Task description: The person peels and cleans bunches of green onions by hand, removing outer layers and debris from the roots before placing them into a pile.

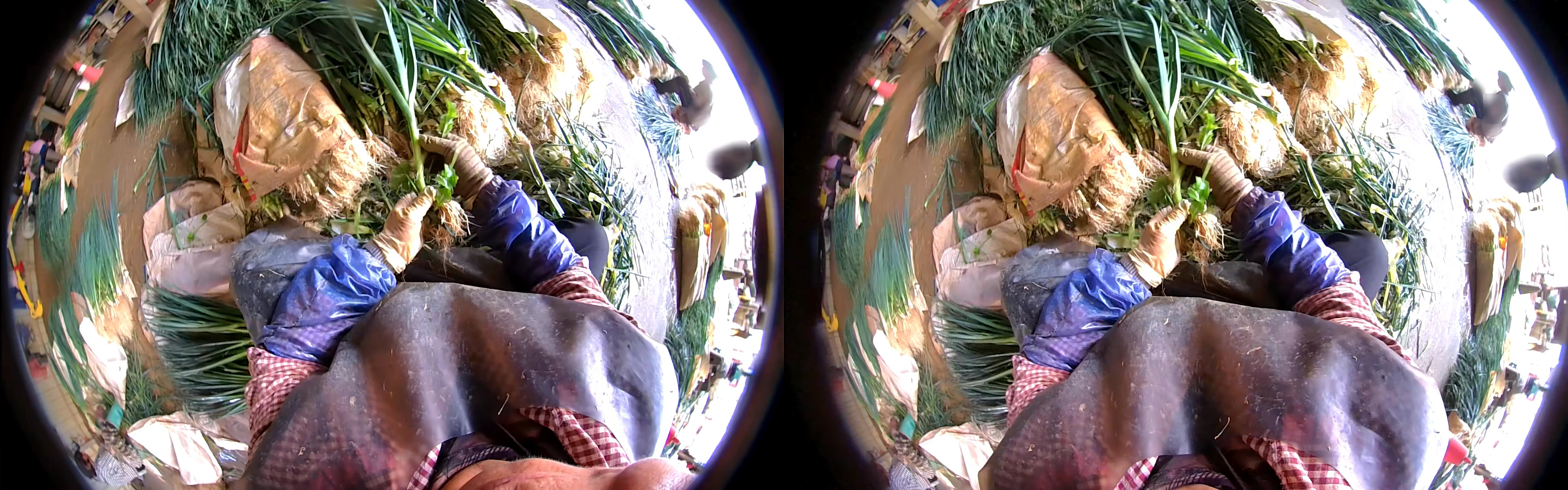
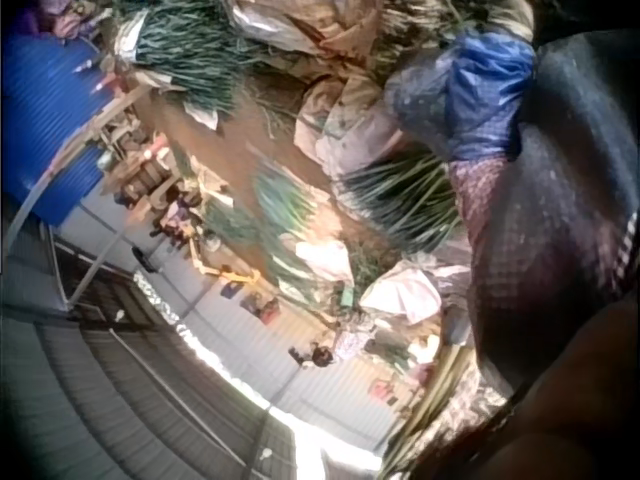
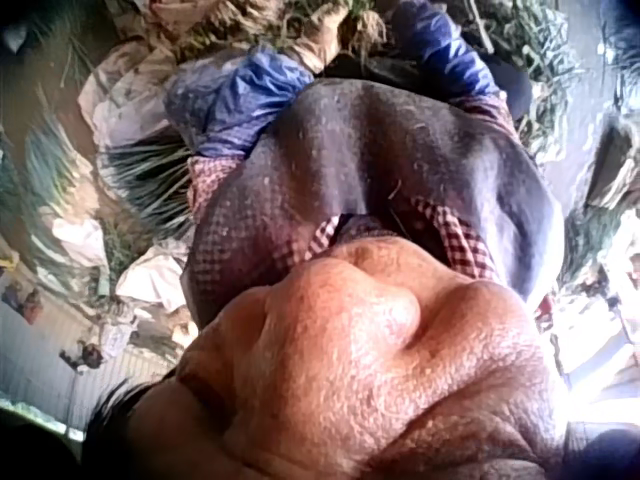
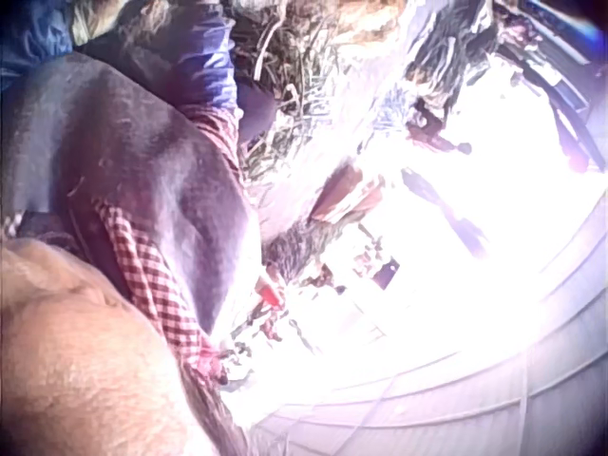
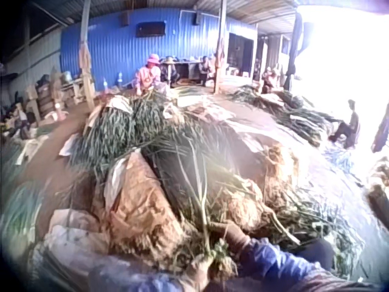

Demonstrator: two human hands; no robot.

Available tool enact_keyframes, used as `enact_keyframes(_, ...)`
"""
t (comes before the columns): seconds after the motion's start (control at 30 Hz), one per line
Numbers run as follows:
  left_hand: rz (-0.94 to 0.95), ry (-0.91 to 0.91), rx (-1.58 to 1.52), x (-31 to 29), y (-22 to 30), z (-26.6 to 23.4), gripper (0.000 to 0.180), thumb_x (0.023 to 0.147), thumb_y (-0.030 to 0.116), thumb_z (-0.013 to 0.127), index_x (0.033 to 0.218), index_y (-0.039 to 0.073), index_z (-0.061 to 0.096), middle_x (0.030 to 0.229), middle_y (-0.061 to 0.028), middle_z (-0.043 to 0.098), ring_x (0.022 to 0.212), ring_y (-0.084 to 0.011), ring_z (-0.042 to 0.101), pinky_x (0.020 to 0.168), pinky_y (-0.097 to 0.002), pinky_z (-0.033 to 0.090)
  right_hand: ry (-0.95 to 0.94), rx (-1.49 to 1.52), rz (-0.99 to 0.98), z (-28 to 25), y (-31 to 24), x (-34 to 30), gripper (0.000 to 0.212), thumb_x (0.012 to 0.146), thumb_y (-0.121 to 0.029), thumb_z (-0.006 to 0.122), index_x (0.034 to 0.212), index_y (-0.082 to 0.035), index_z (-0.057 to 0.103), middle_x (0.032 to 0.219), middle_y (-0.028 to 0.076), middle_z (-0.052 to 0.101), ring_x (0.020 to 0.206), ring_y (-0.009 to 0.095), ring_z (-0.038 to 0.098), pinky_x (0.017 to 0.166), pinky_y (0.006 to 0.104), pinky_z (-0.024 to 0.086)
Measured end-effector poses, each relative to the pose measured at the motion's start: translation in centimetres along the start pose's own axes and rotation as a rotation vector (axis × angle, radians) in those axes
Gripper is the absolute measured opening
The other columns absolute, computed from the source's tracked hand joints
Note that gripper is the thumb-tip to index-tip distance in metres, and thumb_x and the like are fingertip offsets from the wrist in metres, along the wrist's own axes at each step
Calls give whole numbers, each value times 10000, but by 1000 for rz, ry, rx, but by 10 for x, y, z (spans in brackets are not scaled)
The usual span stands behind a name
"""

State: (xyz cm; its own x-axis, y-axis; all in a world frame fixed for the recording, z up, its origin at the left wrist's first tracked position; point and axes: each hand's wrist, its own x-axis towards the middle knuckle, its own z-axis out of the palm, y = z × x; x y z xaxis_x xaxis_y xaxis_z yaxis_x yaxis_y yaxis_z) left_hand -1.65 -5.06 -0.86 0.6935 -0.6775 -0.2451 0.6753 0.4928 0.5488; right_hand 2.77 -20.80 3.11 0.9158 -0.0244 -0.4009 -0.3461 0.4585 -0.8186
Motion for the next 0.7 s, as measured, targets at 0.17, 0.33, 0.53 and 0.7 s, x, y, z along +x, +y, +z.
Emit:
enact_keyframes(0.17, 27, 131, -242, -13, 28, 16, 298, 919, 315, 567, 1020, 37, 603, 893, -89, 649, 759, -186, 614, 673, -334, 524, 12, -375, -330, 18, -2, -21, 149, 867, -99, 634, 997, -29, 655, 843, 19, 665, 710, 93, 591, 657, 242, 490)
enact_keyframes(0.33, 94, 49, -261, 3, 25, -9, 238, 936, 244, 538, 1045, 40, 595, 745, -32, 586, 638, -135, 557, 589, -275, 501, -60, -599, -526, 19, -14, -54, 158, 896, -57, 573, 1041, -13, 616, 913, 27, 650, 807, 96, 594, 702, 244, 492)
enact_keyframes(0.53, -108, 245, -77, -7, 54, 6, 556, 855, 527, 583, 1140, 52, 551, 1089, -105, 593, 1007, -207, 542, 831, -347, 448, 4, -754, -562, 13, -16, -64, 141, 879, -111, 595, 964, 0, 614, 796, 60, 633, 684, 143, 608, 617, 285, 499)
enact_keyframes(0.7, -91, 348, 192, 6, 50, -32, 859, 784, 649, 587, 1370, 57, 375, 1376, -157, 410, 1235, -269, 402, 1012, -421, 281, -146, -865, -945, 22, -2, -45, 235, 912, -209, 560, 1027, -8, 596, 951, 105, 616, 864, 228, 603, 773, 331, 476)
